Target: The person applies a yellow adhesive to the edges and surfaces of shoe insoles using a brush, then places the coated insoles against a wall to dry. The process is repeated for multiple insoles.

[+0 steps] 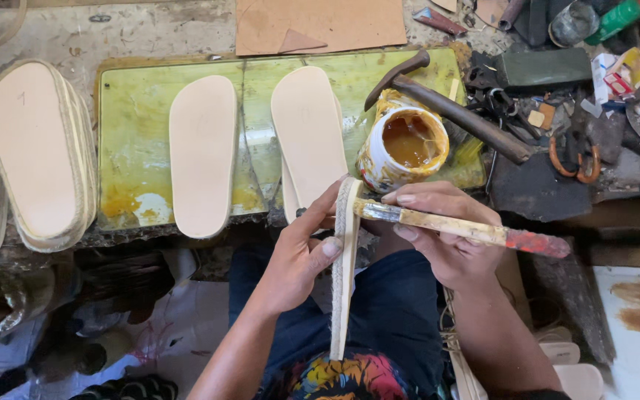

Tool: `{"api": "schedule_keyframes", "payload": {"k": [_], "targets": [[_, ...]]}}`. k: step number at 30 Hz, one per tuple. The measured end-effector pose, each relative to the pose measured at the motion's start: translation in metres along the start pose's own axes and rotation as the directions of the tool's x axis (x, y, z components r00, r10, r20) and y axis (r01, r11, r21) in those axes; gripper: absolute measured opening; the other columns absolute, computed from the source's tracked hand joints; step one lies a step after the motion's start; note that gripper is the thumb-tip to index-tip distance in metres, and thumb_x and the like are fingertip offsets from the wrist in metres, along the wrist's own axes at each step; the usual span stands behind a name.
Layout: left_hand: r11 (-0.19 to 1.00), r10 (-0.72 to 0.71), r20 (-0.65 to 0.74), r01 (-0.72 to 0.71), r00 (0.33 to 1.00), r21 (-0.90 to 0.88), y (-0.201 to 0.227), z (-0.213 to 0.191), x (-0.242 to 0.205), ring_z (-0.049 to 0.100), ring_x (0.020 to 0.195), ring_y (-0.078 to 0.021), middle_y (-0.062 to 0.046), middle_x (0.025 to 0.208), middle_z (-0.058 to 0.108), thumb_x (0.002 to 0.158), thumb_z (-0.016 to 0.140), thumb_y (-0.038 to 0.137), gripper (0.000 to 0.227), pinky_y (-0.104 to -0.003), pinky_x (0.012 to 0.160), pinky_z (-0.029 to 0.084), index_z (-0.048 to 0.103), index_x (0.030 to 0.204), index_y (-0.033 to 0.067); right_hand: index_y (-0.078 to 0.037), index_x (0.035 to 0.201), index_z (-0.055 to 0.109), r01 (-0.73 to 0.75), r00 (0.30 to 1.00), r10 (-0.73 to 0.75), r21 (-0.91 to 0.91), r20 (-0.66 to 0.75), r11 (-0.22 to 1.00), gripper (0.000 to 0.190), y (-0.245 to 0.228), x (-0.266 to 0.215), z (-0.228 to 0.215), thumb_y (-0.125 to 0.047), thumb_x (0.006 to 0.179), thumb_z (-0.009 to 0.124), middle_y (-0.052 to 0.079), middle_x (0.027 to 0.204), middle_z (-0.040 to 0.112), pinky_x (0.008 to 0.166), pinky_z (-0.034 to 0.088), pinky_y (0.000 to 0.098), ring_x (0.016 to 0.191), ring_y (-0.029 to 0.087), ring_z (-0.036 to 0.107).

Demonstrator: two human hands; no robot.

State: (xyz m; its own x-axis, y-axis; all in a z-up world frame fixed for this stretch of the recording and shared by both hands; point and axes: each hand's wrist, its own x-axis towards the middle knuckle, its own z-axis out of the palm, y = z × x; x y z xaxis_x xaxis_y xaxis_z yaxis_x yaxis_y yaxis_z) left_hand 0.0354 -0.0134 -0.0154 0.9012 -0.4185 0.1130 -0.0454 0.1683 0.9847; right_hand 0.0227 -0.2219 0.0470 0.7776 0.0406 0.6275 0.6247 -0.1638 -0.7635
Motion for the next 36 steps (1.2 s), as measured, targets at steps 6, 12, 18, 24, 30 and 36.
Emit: {"api": "schedule_keyframes", "payload": {"k": [6,12,18,24,30,36], "targets": [[1.000,0.009,-0.008,-0.008,1.000,0.027,0.000,-0.004,-0.002,0.067,0.113,-0.0336,-0.025,0.125,0.067,0.091,0.056,0.064,0.085,-0.040,0.074,0.066,0.039,0.160,0.0178,0.003,0.091,0.076,-0.004,0.982,0.007,-0.015,0.186,1.000,0.015,-0.020,0.006,-0.008,-0.007,0.080,0.081,0.022,0.092,0.078,0.068,0.064,0.0361,0.080,0.030,0.080],[1.000,-0.011,0.016,0.011,1.000,-0.006,0.000,-0.003,0.000,0.067,0.112,-0.0322,-0.024,0.125,0.067,0.089,0.057,0.065,0.088,-0.042,0.078,0.065,0.039,0.160,0.0157,0.007,0.094,0.073,0.042,0.997,-0.036,-0.084,0.070,0.996,0.023,-0.015,0.011,-0.004,-0.012,0.084,0.080,0.026,0.096,0.076,0.072,0.063,0.0413,0.085,0.032,0.078],[0.996,0.008,0.013,-0.007,1.000,-0.091,-0.015,-0.007,-0.001,0.063,0.117,-0.0374,-0.027,0.133,0.065,0.097,0.047,0.057,0.075,-0.051,0.085,0.061,0.044,0.157,0.0118,-0.002,0.108,0.074,-0.018,0.974,-0.008,0.114,0.225,0.993,0.023,-0.013,-0.004,-0.008,-0.011,0.086,0.075,0.021,0.101,0.077,0.078,0.068,0.0409,0.087,0.030,0.079],[0.968,-0.023,0.031,0.030,0.999,-0.248,-0.025,0.000,-0.004,0.071,0.085,-0.0291,-0.024,0.102,0.072,0.102,0.039,0.050,0.066,-0.045,0.069,0.064,0.050,0.152,0.0080,0.002,0.099,0.075,0.162,0.981,-0.118,-0.308,0.156,0.937,0.018,-0.025,0.013,0.007,-0.002,0.083,0.080,0.018,0.098,0.077,0.074,0.065,0.0424,0.086,0.033,0.078],[0.949,-0.008,0.044,0.021,0.999,-0.314,-0.021,0.001,-0.003,0.068,0.068,-0.0253,-0.026,0.093,0.071,0.103,0.035,0.044,0.067,-0.045,0.060,0.064,0.048,0.152,0.0002,-0.004,0.099,0.077,0.177,0.956,-0.135,-0.143,0.261,0.974,0.014,-0.030,0.016,0.009,-0.008,0.085,0.076,0.018,0.096,0.079,0.060,0.062,0.0344,0.070,0.027,0.076],[0.835,-0.122,-0.026,0.088,0.992,-0.543,-0.014,0.006,-0.007,0.069,0.046,-0.0218,-0.018,0.063,0.067,0.101,0.046,0.049,0.054,-0.033,0.038,0.059,0.062,0.109,-0.0017,0.002,0.092,0.074,0.086,0.990,-0.029,-0.430,0.136,0.899,0.012,-0.028,0.024,0.000,-0.008,0.089,0.080,0.015,0.082,0.073,0.046,0.054,0.0248,0.053,0.019,0.068]]}}
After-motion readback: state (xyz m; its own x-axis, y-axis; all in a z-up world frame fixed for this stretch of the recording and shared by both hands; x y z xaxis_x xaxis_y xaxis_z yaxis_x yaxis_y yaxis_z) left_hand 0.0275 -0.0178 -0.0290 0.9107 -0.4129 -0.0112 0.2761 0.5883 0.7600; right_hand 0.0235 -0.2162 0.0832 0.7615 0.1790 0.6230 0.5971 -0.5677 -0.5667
